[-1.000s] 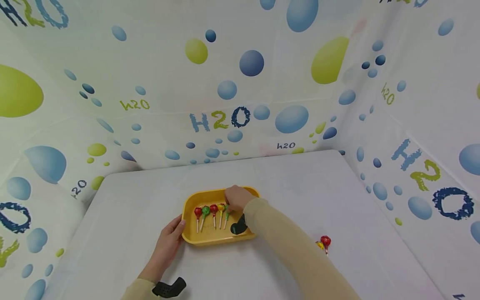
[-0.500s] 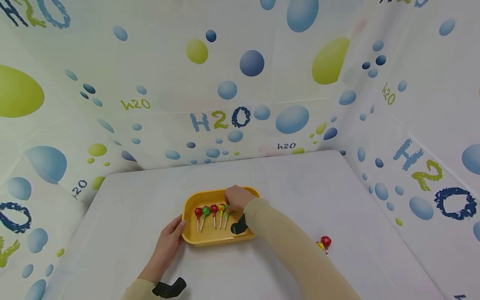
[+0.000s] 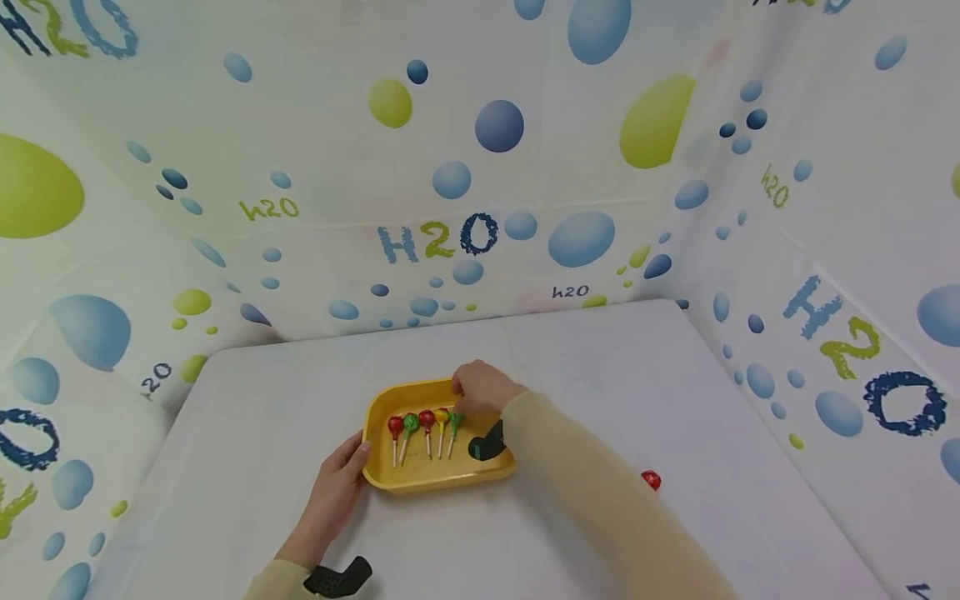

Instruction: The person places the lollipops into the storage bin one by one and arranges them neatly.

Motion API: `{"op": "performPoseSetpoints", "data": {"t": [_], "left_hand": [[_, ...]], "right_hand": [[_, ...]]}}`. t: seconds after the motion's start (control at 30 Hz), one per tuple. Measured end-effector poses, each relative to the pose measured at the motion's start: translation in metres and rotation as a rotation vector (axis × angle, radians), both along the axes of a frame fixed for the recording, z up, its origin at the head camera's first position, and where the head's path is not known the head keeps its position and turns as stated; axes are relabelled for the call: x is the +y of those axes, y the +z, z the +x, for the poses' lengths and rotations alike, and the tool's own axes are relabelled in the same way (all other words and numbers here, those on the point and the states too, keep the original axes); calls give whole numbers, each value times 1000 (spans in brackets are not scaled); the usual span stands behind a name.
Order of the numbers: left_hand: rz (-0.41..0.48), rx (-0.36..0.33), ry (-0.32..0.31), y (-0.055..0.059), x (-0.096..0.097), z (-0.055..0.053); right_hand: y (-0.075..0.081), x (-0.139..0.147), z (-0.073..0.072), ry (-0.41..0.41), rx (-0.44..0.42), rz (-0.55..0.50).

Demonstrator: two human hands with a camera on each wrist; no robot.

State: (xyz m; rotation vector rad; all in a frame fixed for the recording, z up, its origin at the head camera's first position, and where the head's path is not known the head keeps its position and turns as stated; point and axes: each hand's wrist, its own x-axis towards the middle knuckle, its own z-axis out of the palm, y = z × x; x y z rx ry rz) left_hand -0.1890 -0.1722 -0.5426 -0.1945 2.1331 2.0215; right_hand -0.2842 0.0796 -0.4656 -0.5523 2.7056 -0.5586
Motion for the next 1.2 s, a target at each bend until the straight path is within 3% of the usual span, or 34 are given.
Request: {"op": "performPoseSetpoints", "data": {"t": [0.13, 0.27, 0.4, 0.53, 0.67, 0.77, 0.9, 1.2], "left_hand": [[7, -5, -9, 0, -1, 0], [-18, -4, -14, 3, -3, -3], [-27, -8, -20, 6, -5, -6], [-15, -24, -24, 6, -6, -5], [-5, -39, -31, 4, -1, -4], [-3, -46, -35, 3, 0, -4], [-3, -50, -35, 3, -1, -3], [25, -46, -30, 4, 1, -5]], "right_hand": [[22, 51, 17, -99, 46, -195], [34, 137, 47, -250, 148, -342], [26, 221, 83, -397, 221, -309], [3, 265, 122, -472, 199, -239], [-28, 275, 157, -489, 130, -225], [-47, 270, 171, -489, 79, -226], [-59, 259, 175, -470, 46, -235], [-62, 250, 169, -433, 18, -189]]}}
